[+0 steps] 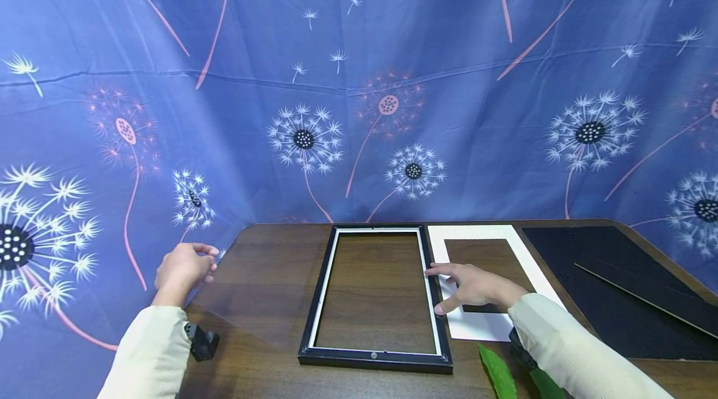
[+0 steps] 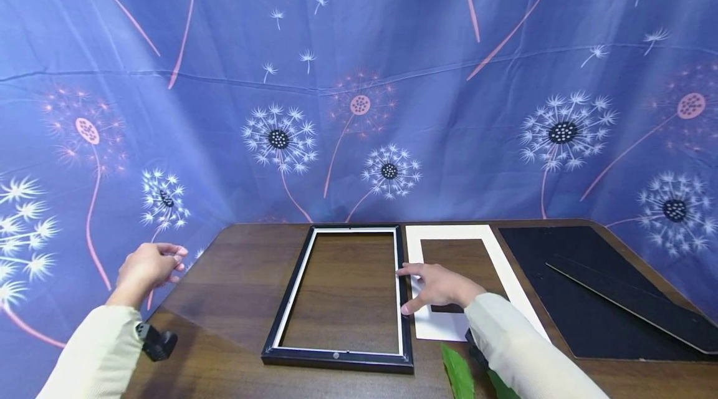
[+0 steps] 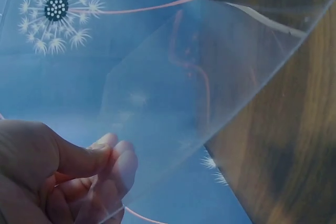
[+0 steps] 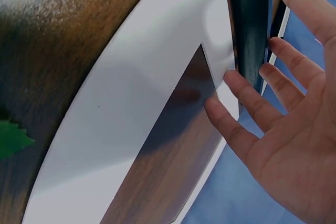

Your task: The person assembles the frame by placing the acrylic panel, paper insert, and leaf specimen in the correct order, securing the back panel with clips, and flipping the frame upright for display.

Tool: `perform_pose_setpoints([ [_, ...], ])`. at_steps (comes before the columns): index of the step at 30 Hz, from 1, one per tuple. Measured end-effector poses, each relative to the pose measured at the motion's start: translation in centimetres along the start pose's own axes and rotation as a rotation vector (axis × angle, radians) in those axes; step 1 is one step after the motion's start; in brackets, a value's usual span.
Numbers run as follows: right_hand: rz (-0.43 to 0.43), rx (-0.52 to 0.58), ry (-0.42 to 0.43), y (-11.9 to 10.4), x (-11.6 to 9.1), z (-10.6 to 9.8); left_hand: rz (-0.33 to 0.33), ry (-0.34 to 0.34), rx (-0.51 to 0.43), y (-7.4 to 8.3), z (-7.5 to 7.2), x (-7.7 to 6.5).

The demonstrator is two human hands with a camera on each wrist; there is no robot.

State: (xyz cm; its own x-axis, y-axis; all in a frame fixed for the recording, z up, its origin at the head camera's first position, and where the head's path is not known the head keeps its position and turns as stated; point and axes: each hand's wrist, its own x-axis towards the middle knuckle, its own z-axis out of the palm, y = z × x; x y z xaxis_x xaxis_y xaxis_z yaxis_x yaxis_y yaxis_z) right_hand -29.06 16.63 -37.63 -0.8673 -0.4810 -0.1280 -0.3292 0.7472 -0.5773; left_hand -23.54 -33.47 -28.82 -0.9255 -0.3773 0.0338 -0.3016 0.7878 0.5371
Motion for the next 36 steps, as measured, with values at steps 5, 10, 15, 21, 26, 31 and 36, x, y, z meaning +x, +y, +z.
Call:
perform_pose_setpoints([
  [5,-0.011,-0.005,-0.001,0.0,-0.1,0.0,-0.003,0.088,0.045,0.7,-0.1,0.1],
  [10,-0.036,-0.008,-0.005,0.0,-0.1,-0.1,0.002,0.142,0.056,1.1,-0.5,0.0],
  [15,-0.031,-0.001,-0.008,0.0,-0.1,-0.2,0.014,0.165,0.048,1.7,-1.1,-0.4],
  [21,-0.026,-0.008,-0.008,-0.1,-0.1,-0.2,0.060,0.162,0.055,2.8,-1.4,-0.8],
  [26,0.009,-0.022,-0.003,-0.2,0.0,-0.1,0.133,0.145,0.031,4.0,-1.1,-1.1],
  [31,0.024,-0.020,0.003,-0.3,0.0,-0.1,0.178,0.077,-0.060,4.9,-0.6,-1.1],
  [36,0.011,-0.018,-0.002,-0.5,-0.1,-0.2,0.173,-0.044,-0.223,5.3,0.1,-0.8],
])
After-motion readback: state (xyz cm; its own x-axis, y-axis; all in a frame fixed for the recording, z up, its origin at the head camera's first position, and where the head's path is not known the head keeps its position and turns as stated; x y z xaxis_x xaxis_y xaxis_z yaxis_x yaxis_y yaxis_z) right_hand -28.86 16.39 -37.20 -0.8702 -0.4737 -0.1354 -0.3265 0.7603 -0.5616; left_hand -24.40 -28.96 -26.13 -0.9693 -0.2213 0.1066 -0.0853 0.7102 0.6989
